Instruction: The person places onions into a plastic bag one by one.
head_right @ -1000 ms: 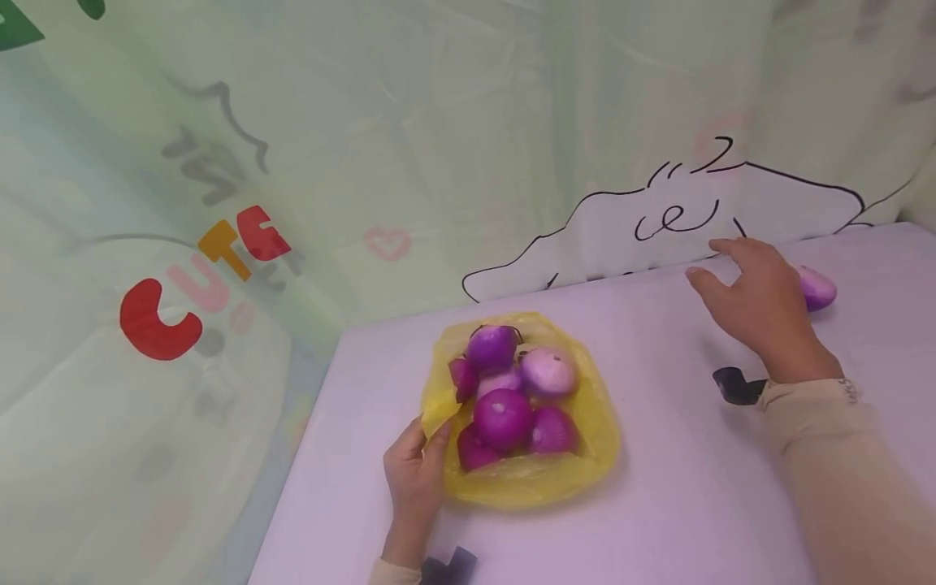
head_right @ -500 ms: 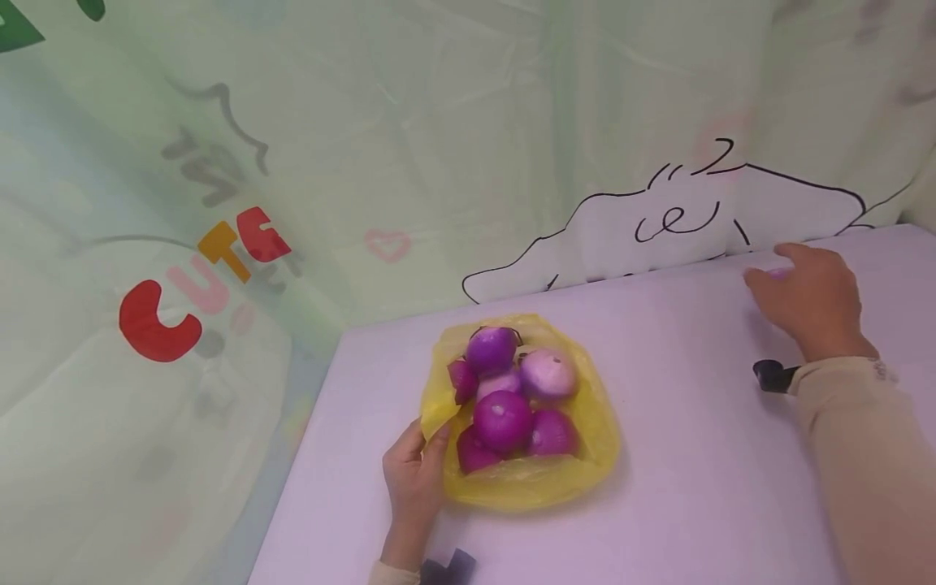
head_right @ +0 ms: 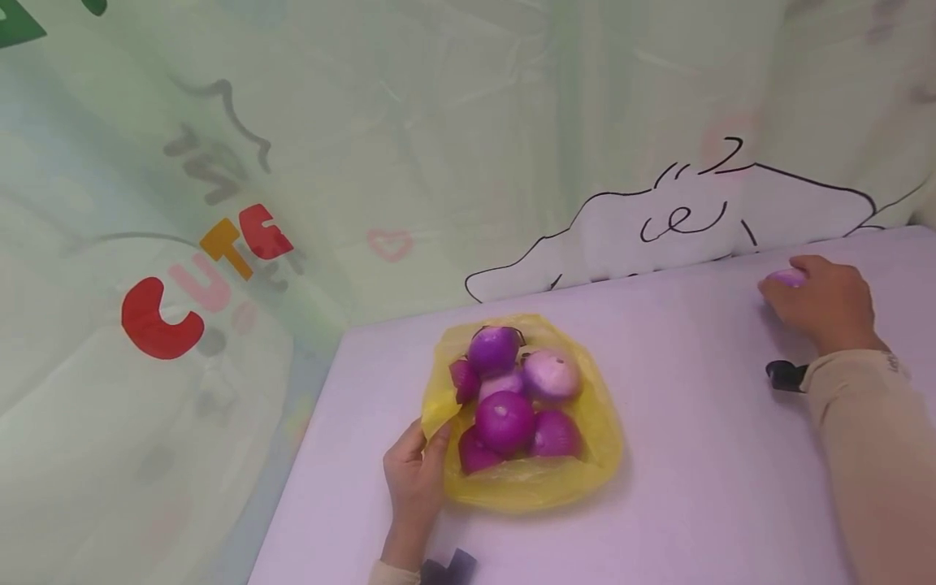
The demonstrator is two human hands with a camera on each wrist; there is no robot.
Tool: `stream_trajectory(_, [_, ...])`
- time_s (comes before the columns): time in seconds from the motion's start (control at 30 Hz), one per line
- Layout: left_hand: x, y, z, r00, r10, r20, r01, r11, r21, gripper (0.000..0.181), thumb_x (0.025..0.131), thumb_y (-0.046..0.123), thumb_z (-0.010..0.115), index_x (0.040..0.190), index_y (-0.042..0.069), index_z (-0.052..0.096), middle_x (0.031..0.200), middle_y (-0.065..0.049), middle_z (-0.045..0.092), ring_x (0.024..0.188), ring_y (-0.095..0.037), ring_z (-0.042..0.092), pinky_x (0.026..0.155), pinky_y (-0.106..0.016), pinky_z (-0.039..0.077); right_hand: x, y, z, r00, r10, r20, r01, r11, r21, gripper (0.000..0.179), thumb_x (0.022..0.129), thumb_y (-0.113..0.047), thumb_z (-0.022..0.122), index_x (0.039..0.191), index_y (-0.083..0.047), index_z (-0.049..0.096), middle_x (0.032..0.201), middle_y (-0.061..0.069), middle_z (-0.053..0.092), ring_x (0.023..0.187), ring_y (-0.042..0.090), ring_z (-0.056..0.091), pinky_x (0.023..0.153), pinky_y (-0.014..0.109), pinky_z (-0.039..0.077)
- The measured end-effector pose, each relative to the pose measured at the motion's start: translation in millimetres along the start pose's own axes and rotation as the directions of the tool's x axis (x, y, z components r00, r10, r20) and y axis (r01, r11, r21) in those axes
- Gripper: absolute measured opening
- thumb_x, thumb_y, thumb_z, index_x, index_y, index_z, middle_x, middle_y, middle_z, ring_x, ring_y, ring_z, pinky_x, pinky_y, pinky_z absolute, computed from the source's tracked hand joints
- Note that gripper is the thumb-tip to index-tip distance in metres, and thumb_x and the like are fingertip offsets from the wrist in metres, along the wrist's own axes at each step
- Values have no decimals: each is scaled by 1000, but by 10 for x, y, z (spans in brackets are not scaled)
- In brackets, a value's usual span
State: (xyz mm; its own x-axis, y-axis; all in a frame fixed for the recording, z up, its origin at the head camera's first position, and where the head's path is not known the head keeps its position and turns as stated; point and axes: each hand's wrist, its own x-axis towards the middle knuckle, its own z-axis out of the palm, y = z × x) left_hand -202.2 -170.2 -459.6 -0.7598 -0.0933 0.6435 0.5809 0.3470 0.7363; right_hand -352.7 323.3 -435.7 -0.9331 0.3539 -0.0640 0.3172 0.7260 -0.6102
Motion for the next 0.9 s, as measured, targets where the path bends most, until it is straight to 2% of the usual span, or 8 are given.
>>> stream_trajectory(0.17, [7,2,3,1000,21,4,-21,1000,10,28,95,-4,70,123,0,73,119,-12,76,108,-27,73,92,-33,60,0,22,28,1000,17,-20,-16,1000,21,79,104,-44,48,159,6,22,156,43,26,140,63,25,114,73,28])
stream_trajectory(0.53, [3,12,0,1000,-5,6,5,1000,3,27,96,-3,70,123,0,73,120,-11,76,109,-25,73,92,-33,59,-6,48,37,999,30,-28,-29,999,33,84,102,-52,48,162,1,23,157,42,25,139,64,26,112,73,28])
stream_trajectory(0.67, [3,8,-1,1000,8,8,-9,1000,11,28,96,-3,70,124,0,73,121,-11,75,109,-26,73,92,-34,59,-75,-28,19,999,34,-35,-32,998,62,84,102,-53,49,163,-2,21,159,42,23,140,64,27,111,75,32])
stream_trajectory(0.9, [9,5,-5,1000,15,8,-15,1000,0,29,97,-3,69,125,2,73,121,-9,75,110,-26,73,93,-34,59,-176,-160,-2,999,-11,-52,17,994,110,83,102,-50,52,163,-1,22,158,42,25,139,63,27,109,75,33])
